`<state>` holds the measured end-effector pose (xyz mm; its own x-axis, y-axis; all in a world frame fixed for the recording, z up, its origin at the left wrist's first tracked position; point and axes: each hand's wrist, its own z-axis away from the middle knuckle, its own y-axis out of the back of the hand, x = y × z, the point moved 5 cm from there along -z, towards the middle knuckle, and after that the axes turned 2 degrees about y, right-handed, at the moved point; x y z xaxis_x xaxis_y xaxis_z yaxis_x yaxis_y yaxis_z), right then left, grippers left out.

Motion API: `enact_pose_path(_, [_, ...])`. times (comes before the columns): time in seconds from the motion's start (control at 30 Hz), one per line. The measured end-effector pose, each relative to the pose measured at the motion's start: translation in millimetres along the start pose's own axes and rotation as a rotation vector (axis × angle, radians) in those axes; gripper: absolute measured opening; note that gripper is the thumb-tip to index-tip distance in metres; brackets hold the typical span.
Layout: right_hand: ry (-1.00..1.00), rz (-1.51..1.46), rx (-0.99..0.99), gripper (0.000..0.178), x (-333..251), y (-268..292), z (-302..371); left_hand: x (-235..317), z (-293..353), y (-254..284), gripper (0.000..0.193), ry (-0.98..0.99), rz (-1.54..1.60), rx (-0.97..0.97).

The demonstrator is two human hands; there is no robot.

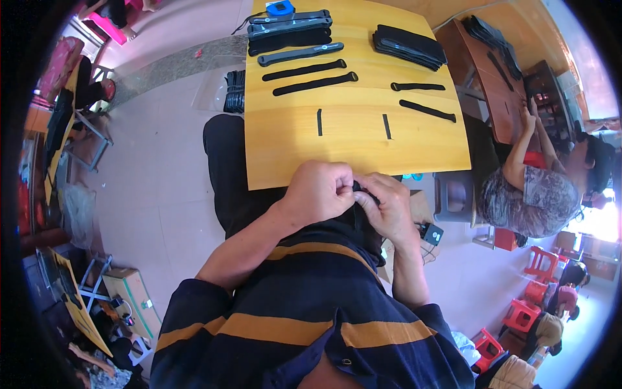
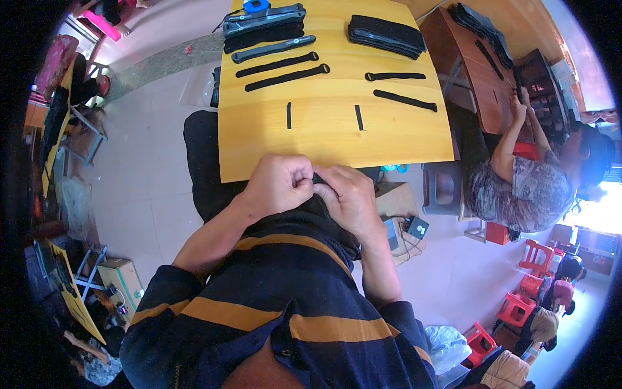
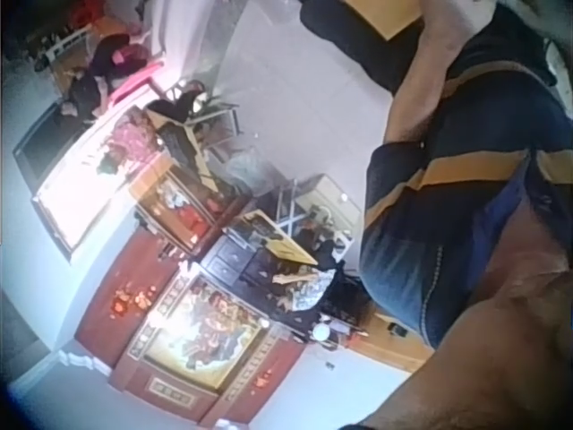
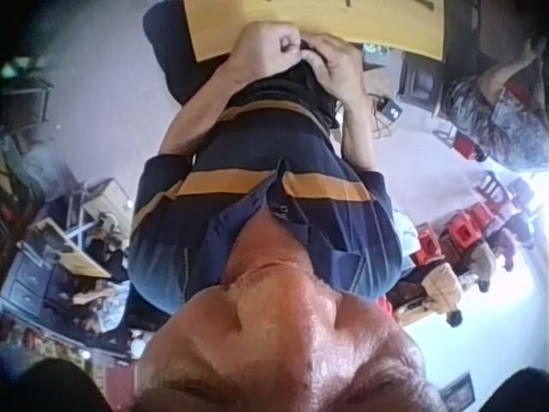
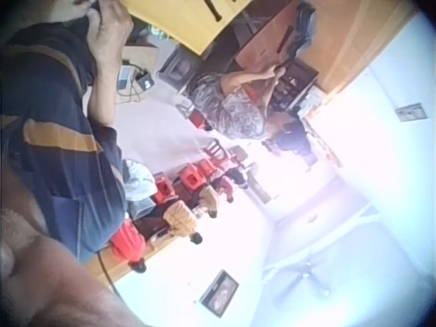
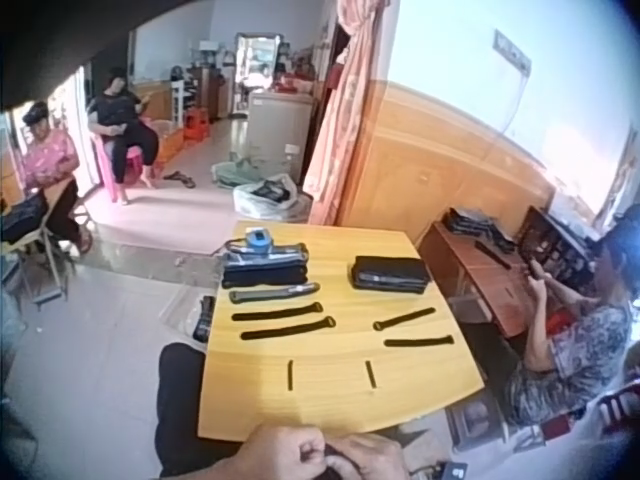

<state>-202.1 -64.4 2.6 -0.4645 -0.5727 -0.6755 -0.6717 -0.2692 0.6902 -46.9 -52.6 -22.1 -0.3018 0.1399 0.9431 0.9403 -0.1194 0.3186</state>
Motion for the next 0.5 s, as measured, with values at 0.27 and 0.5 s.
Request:
enact_pose_path(0.27, [-0.025,-0.048,-0.01,0.028,-3.4,-4.4,-0.5,-31.3,0.7,-9.8,0.009,0.221,0.505,-0.157])
enact_pose_path(0.5, [-0.037,-0.082,0.075,0.031,3.5,-11.1,6.0,-39.2,2.7,-17.4,0.013,0.296,0.708,-0.132])
